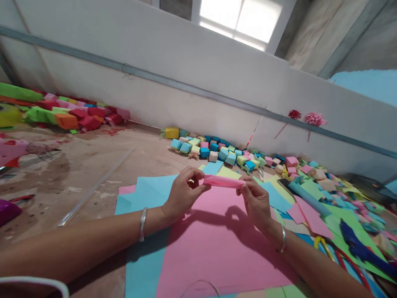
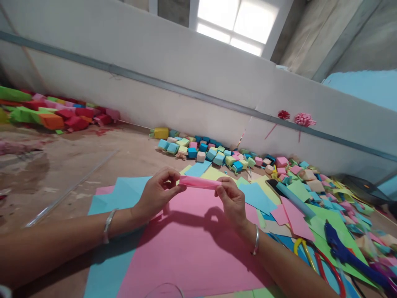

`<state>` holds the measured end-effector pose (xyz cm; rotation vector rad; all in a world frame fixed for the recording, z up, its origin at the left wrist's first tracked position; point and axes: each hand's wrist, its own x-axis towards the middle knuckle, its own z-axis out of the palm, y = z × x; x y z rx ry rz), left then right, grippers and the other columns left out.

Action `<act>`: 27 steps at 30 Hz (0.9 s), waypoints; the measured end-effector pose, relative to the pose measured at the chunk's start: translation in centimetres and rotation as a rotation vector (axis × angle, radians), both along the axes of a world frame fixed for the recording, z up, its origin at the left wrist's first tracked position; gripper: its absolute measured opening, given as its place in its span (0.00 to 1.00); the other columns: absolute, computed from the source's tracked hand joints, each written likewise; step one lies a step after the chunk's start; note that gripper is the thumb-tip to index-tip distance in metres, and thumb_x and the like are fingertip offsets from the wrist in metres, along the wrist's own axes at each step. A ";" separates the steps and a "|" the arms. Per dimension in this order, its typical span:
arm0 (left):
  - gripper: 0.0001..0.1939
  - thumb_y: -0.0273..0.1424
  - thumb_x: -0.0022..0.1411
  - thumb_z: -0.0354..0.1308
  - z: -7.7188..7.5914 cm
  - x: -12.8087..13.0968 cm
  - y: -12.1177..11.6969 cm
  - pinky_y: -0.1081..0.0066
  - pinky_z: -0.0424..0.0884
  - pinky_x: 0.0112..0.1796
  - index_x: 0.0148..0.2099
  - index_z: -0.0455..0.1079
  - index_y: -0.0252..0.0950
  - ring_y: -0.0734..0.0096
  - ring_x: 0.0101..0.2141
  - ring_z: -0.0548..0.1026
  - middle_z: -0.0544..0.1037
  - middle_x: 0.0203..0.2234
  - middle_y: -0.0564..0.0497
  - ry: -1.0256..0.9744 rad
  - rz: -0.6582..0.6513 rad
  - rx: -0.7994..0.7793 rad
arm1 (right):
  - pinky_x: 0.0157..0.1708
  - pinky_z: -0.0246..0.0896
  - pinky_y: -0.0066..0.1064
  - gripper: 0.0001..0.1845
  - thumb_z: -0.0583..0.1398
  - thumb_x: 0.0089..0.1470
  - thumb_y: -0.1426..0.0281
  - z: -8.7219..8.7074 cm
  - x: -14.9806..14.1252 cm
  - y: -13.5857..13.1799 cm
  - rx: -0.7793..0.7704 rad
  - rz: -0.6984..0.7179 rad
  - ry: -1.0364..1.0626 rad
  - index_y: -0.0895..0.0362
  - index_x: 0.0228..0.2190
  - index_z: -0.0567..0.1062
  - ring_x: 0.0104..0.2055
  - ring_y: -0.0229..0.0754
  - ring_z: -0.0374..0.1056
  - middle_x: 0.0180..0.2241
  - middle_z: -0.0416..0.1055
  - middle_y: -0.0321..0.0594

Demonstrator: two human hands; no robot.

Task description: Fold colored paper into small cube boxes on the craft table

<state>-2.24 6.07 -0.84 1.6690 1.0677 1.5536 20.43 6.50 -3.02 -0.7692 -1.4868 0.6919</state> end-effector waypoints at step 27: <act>0.12 0.37 0.46 0.68 0.3 0.6 -0.8 0.76 0.58 0.21 0.25 0.71 0.34 0.79 0.21 0.62 0.69 0.19 0.56 -0.138 -0.069 -0.408 | 0.29 0.57 0.30 0.16 0.63 0.52 0.57 -0.9 -0.6 0.7 -0.367 0.020 0.124 0.55 0.22 0.73 0.26 0.36 0.58 0.22 0.64 0.34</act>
